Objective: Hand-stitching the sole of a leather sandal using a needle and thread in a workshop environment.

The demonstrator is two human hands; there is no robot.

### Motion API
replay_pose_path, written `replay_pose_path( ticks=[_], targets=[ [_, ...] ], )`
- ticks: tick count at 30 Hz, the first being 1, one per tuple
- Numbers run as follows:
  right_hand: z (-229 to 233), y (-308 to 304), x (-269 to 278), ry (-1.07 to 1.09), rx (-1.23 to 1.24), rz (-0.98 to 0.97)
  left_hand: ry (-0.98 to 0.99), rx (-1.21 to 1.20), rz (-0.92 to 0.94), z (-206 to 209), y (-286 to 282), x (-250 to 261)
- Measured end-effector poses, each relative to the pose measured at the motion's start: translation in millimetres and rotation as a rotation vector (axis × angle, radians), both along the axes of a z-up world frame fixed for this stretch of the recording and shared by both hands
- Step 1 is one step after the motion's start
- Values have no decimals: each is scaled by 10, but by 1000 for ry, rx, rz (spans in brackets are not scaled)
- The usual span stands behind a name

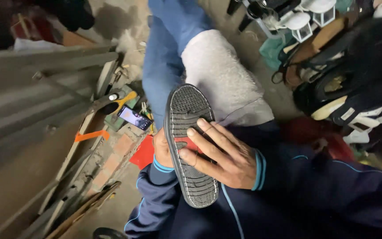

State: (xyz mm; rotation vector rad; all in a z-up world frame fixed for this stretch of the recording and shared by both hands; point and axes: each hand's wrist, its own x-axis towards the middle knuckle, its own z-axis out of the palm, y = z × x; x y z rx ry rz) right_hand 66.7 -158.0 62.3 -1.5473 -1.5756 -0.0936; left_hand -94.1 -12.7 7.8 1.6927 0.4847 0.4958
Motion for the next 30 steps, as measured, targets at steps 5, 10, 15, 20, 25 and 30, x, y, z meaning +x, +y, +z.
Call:
replay_pose_path(
  ticks=[5,10,15,20,25,30],
  targets=[
    [218,-274,-109,-90,-11,119,-113,24,78,-14,-276,-381],
    [408,-755,181,-416,-136,176,-213,16,144,99,-475,-600],
    [807,-993,447,165,-367,-242,-146,231,75,420,-578,-524],
    [713,-1059,261,-176,-228,-431,-172,469,14,718,-578,-476],
    [757,-895,14,-283,-134,-406,-164,552,-8,830,-621,-443],
    [770,-714,-172,30,-68,-245,-145,611,8,922,-663,-419]
  ],
)
